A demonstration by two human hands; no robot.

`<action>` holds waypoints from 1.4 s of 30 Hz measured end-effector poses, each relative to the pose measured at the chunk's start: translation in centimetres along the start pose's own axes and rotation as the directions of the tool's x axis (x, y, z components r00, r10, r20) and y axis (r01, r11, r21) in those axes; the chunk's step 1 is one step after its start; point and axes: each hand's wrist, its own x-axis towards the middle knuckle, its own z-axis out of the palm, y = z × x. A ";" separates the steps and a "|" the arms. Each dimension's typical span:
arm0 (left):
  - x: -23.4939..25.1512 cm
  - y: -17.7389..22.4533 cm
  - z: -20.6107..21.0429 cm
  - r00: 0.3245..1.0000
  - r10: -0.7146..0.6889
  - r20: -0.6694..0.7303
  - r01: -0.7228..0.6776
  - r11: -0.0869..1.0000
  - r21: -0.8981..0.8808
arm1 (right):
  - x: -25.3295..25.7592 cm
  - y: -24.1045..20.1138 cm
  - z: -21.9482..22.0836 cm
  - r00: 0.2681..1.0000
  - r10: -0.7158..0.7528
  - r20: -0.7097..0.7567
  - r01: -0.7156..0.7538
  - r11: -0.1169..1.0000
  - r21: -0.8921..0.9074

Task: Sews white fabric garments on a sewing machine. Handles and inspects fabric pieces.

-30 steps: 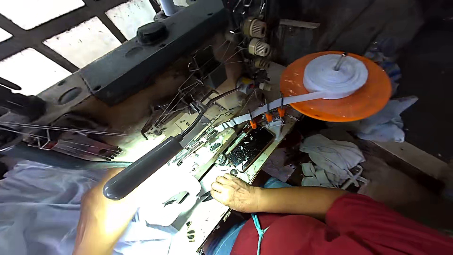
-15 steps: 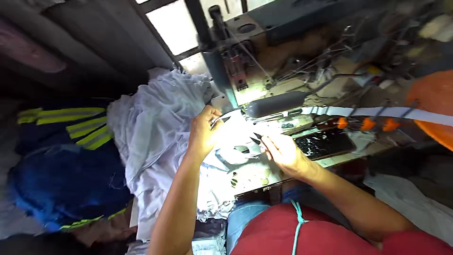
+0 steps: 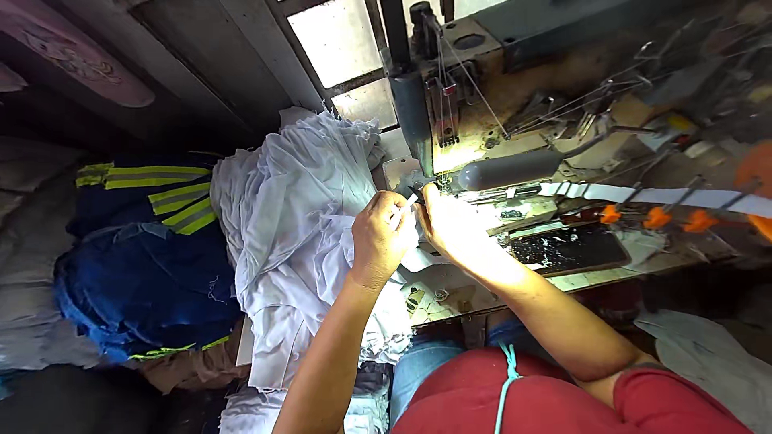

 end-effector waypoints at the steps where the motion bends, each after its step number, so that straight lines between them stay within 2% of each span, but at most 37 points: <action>1: -0.1 0.0 0.0 1.000 0.005 0.002 -0.005 1.000 0.006 | 0.0 0.0 0.0 1.000 -0.010 0.003 0.010 1.000 -0.014; 4: -0.2 0.1 0.0 1.000 -0.001 0.008 0.001 1.000 0.014 | -0.2 0.3 0.2 0.996 -0.077 -0.044 0.075 0.996 -0.047; 7: -0.4 -1.3 -1.4 0.996 -0.079 0.049 0.082 0.994 -0.073 | -2.3 1.3 0.5 0.970 -0.175 -0.165 0.182 0.983 0.025; 9: -0.9 -4.2 -3.0 0.979 -0.200 -0.031 0.188 0.954 -0.233 | -5.4 3.0 0.7 0.935 -0.260 -0.243 0.288 0.953 0.089; 11: -1.9 -7.1 -5.2 0.899 -0.425 -0.103 0.350 0.840 -0.415 | -9.1 5.7 1.8 0.914 -0.321 -0.246 0.354 0.930 0.102; 12: -2.8 -8.0 -6.4 0.856 -0.515 -0.047 0.442 0.775 -0.451 | -10.6 7.1 2.7 0.910 -0.346 -0.229 0.371 0.925 0.077; 13: -3.9 -8.5 -7.3 0.824 -0.565 0.041 0.529 0.743 -0.410 | -11.6 8.4 3.6 0.910 -0.366 -0.198 0.381 0.924 0.043; 15: -5.5 -8.5 -7.6 0.779 -0.571 0.258 0.625 0.743 -0.241 | -12.3 10.2 4.8 0.914 -0.384 -0.134 0.383 0.923 -0.028; 16: -6.2 -8.4 -7.2 0.771 -0.543 0.332 0.603 0.791 -0.107 | -12.3 10.7 5.1 0.911 -0.390 -0.132 0.387 0.921 -0.048; 18: -7.7 -8.2 -5.9 0.791 -0.482 0.376 0.483 0.870 0.100 | -12.1 10.4 5.1 0.890 -0.411 -0.197 0.414 0.910 -0.027; 20: -8.5 -7.9 -5.2 0.840 -0.432 0.327 0.413 0.901 0.131 | -11.4 8.6 4.7 0.838 -0.437 -0.328 0.472 0.881 0.032; 22: -8.3 -7.1 -5.7 0.865 -0.402 0.300 0.386 0.915 0.115 | -10.2 5.8 4.0 0.812 -0.439 -0.384 0.481 0.877 0.013; 25: -7.0 -5.9 -8.4 0.845 -0.351 0.404 0.354 0.933 0.069 | -8.0 3.0 3.7 0.869 -0.426 -0.251 0.425 0.903 -0.060; 27: -5.9 -5.5 -11.4 0.860 -0.255 0.442 0.285 0.959 0.000 | -7.1 2.8 4.1 0.870 -0.452 -0.197 0.460 0.888 -0.004; 28: -5.3 -5.4 -13.0 0.880 -0.242 0.408 0.259 0.966 0.016 | -7.3 2.9 4.0 0.870 -0.460 -0.175 0.475 0.878 0.053; 30: -4.1 -5.5 -15.4 0.921 -0.297 0.251 0.253 0.948 0.193 | -8.3 3.2 3.1 0.887 -0.442 -0.130 0.461 0.852 0.247; 31: -3.3 -5.3 -15.7 0.931 -0.323 0.171 0.266 0.919 0.291 | -8.9 3.4 2.5 0.896 -0.426 -0.125 0.443 0.832 0.335; 33: -2.4 -3.5 -14.6 0.946 -0.281 0.164 0.210 0.912 0.353 | -9.5 4.1 1.7 0.901 -0.408 -0.147 0.430 0.795 0.429; 34: -2.5 -2.1 -13.2 0.958 -0.191 0.214 0.115 0.939 0.324 | -9.5 4.5 1.4 0.894 -0.414 -0.170 0.445 0.782 0.436; 35: -3.1 -1.1 -11.1 0.963 -0.035 0.267 -0.026 0.975 0.219 | -9.4 4.9 1.1 0.887 -0.422 -0.187 0.460 0.776 0.432; 36: -3.7 -0.4 -8.8 0.936 0.131 0.326 -0.167 0.982 0.085 | -9.3 5.3 0.7 0.881 -0.432 -0.194 0.472 0.769 0.431; 38: -4.2 0.4 -4.7 0.817 0.362 0.449 -0.378 0.924 -0.057 | -9.3 5.7 -0.1 0.869 -0.458 -0.189 0.491 0.748 0.446; 40: -3.7 0.2 -2.9 0.748 0.432 0.505 -0.474 0.879 -0.050 | -9.6 5.8 -0.9 0.858 -0.483 -0.175 0.506 0.736 0.450; 42: -2.9 0.4 -3.4 0.741 0.454 0.495 -0.498 0.866 -0.049 | -9.9 5.9 -1.4 0.856 -0.492 -0.160 0.512 0.759 0.402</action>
